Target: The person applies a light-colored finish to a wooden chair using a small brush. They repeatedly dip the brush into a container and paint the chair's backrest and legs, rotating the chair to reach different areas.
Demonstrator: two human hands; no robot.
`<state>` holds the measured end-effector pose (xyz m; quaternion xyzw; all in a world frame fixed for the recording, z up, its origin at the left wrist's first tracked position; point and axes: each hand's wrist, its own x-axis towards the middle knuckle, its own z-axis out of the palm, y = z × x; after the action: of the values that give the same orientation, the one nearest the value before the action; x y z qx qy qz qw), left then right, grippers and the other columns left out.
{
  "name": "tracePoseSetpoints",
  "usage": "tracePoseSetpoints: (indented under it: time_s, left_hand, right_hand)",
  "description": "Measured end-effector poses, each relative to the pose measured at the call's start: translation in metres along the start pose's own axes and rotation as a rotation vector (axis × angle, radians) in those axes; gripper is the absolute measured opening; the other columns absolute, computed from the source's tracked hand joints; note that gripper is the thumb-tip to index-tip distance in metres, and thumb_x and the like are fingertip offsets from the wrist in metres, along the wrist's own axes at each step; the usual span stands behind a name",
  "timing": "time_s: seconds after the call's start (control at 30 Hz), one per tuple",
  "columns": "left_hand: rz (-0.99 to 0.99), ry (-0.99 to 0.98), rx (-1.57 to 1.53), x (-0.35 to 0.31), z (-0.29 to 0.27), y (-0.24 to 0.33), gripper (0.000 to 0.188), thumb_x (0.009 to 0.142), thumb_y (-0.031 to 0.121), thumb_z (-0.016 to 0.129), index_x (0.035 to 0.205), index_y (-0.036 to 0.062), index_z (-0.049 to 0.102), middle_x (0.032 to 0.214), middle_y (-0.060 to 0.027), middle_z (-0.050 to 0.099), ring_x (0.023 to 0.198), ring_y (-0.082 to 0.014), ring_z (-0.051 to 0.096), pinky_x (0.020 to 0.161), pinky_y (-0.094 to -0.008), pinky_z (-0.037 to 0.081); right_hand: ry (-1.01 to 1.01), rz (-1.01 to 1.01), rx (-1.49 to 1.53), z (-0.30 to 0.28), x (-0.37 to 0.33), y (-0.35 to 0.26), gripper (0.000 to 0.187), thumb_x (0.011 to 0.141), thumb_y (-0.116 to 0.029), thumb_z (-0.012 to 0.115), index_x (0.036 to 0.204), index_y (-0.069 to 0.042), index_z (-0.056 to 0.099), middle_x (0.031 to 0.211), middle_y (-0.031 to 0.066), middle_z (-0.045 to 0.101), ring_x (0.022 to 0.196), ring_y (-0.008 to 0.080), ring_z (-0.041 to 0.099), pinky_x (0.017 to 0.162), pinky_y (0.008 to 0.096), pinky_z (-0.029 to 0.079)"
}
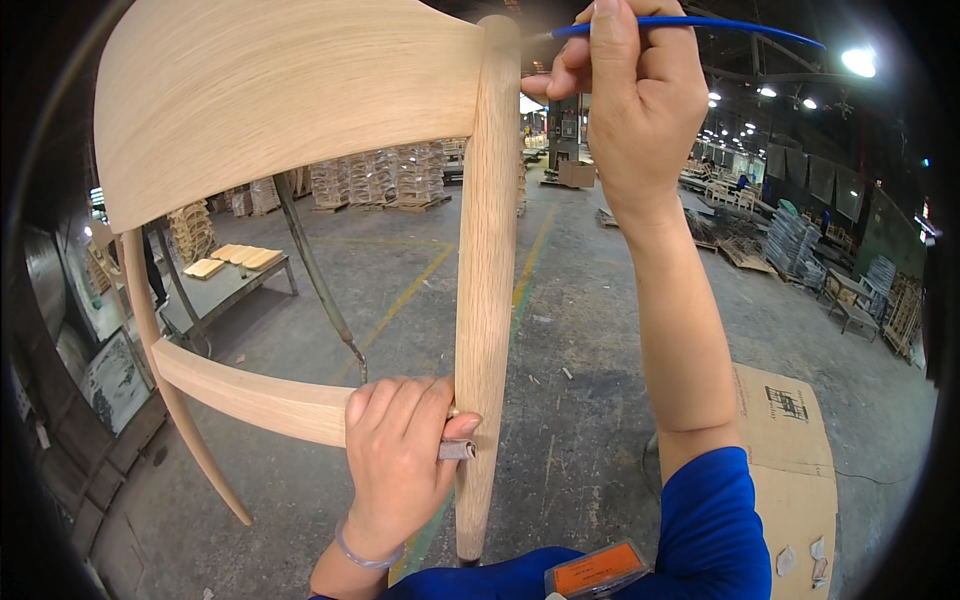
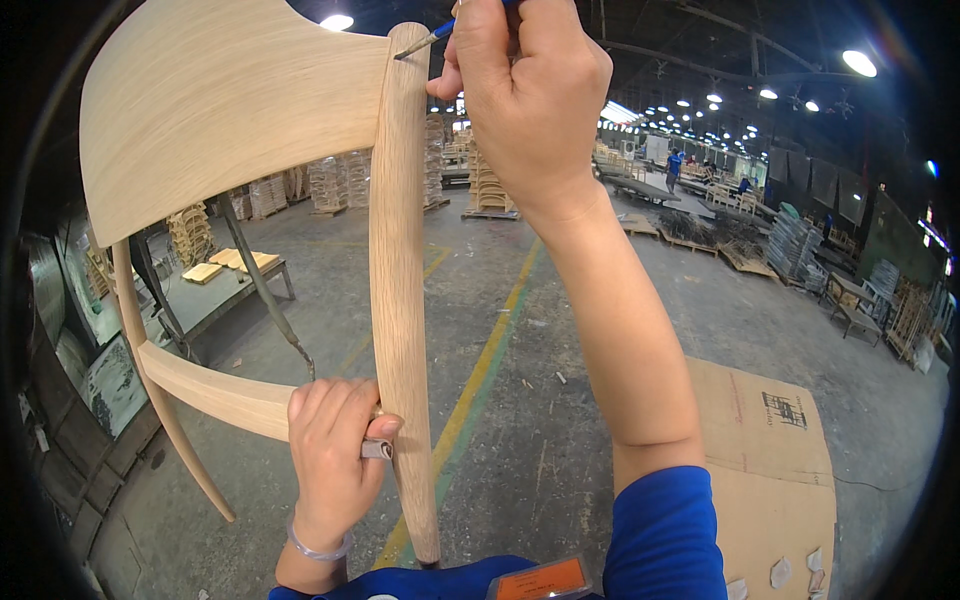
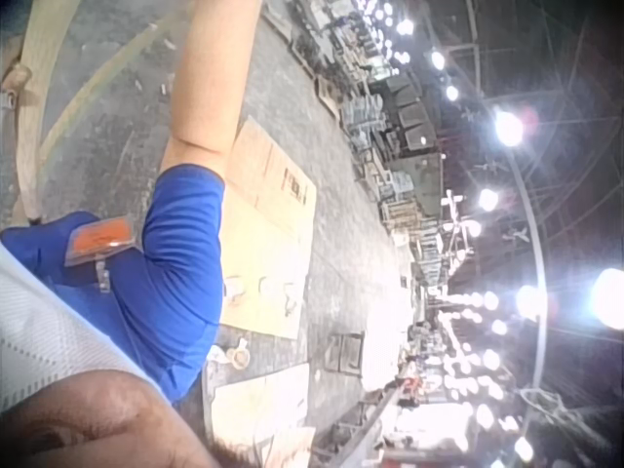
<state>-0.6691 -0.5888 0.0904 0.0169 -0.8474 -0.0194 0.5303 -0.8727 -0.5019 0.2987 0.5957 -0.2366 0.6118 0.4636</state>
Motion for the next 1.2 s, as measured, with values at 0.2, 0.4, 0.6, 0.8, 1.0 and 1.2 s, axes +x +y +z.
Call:
tracePoseSetpoints:
  time_s: [0.2,0.4,0.6,0.8,1.0,1.2]
  left_hand:
    - [0.007,0.006,-0.001,0.000,-0.006,-0.007,0.031,0.103,0.032,0.063,0.102,0.0017,0.070,0.090,-0.0107,0.067,0.084,-0.0295,0.060,0.081,-0.0421,0.042]
    - [0.023,-0.014,0.028,-0.001,-0.013,-0.012,0.030,0.100,0.032,0.068,0.107,0.0030,0.071,0.089,-0.0082,0.067,0.085,-0.0258,0.061,0.084,-0.0398,0.043]
    - [0.027,-0.016,0.026,0.001,-0.015,-0.014,0.030,0.101,0.032,0.067,0.107,0.0028,0.071,0.089,-0.0083,0.067,0.085,-0.0260,0.061,0.084,-0.0400,0.043]
    - [0.026,-0.016,0.015,0.000,-0.017,-0.019,0.030,0.101,0.032,0.067,0.107,0.0027,0.071,0.089,-0.0083,0.067,0.085,-0.0259,0.061,0.084,-0.0398,0.043]
    - [0.017,-0.021,0.015,0.001,-0.016,-0.023,0.030,0.101,0.032,0.068,0.106,0.0028,0.071,0.089,-0.0086,0.067,0.085,-0.0264,0.061,0.084,-0.0400,0.043]
    - [0.023,-0.016,0.027,0.000,-0.017,-0.026,0.029,0.100,0.031,0.068,0.106,0.0029,0.071,0.089,-0.0089,0.067,0.086,-0.0268,0.061,0.084,-0.0406,0.043]
  right_hand:
    - [0.013,0.009,0.086,0.010,0.001,0.002,0.015,0.112,-0.010,0.052,0.102,0.001,0.056,0.073,0.0033,0.061,0.057,0.0065,0.062,0.053,0.0222,0.056]
    - [0.021,-0.008,0.066,0.017,0.003,0.001,0.013,0.111,-0.009,0.053,0.103,0.001,0.055,0.075,0.0033,0.060,0.057,0.0064,0.061,0.054,0.0218,0.056]
    - [0.021,-0.053,0.015,0.021,0.005,0.001,0.013,0.111,-0.008,0.053,0.101,0.001,0.056,0.078,0.0029,0.059,0.058,0.0057,0.060,0.054,0.0217,0.056]
    - [0.020,-0.036,0.063,0.026,0.005,0.001,0.013,0.111,-0.009,0.053,0.101,0.000,0.056,0.075,0.0026,0.059,0.058,0.0058,0.061,0.054,0.0219,0.055]
    - [0.011,-0.032,-0.002,0.030,0.004,-0.001,0.014,0.111,-0.009,0.052,0.102,0.001,0.056,0.072,0.0021,0.059,0.057,0.0056,0.061,0.053,0.0221,0.055]
    - [0.015,-0.007,-0.022,0.033,0.003,-0.003,0.015,0.111,-0.009,0.053,0.101,0.001,0.056,0.073,0.0020,0.059,0.057,0.0059,0.062,0.052,0.0223,0.055]
